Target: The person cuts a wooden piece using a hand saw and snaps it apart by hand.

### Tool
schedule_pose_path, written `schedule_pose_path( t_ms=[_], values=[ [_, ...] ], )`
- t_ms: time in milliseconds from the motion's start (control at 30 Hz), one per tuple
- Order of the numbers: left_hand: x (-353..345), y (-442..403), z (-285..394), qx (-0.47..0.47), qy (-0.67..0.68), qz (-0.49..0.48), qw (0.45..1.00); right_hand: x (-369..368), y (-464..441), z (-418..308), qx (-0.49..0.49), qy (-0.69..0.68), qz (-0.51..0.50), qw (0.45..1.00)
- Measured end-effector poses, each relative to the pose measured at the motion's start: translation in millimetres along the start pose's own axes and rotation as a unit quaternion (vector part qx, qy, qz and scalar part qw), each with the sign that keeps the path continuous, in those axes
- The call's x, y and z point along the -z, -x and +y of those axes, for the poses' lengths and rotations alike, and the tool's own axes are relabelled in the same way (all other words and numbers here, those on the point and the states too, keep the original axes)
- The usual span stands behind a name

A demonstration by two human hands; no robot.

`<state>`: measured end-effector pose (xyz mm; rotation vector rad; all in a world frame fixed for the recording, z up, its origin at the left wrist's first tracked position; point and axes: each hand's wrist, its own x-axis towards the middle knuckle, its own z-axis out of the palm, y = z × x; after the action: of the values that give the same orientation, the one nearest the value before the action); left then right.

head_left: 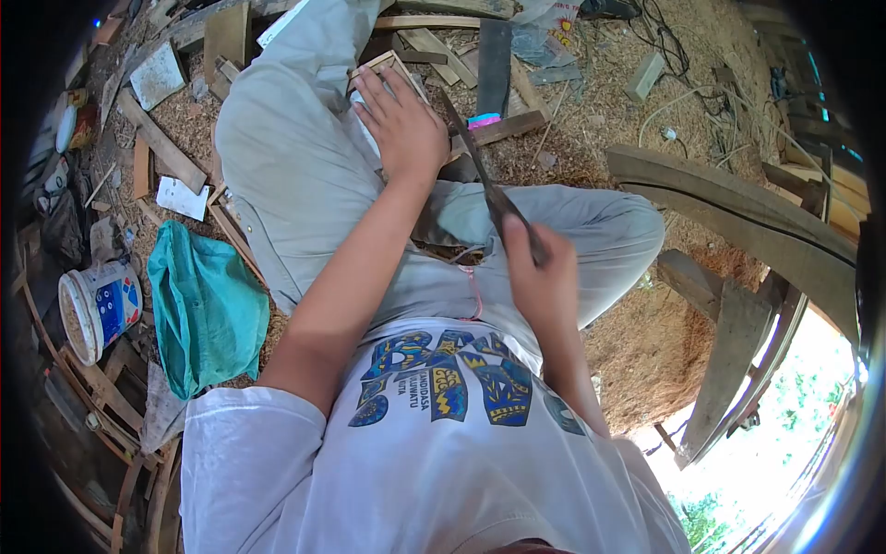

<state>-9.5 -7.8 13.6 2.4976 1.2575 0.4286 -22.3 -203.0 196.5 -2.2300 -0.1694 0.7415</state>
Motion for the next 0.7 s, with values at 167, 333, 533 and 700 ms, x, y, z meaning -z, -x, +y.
schedule_pose_path(
  t_ms=[167, 333, 533, 700],
  values=[
    [0, 2, 1, 0.003, -0.012, -0.002, 1.0, -12, -36, 10, 0.003, -0.043, -0.02, 0.999],
    [-3, 2, 2, 0.002, -0.01, -0.001, 1.0, 5, 5, 5, 0.017, -0.027, 0.012, 0.999],
    [2, -1, 0, -0.002, -0.005, -0.005, 1.0, -13, -38, -2, 0.049, -0.002, -0.007, 0.999],
    [2, 4, 1, -0.004, -0.004, -0.011, 1.0, 12, 9, 2, -0.002, 0.0, -0.006, 1.0]
  ],
)
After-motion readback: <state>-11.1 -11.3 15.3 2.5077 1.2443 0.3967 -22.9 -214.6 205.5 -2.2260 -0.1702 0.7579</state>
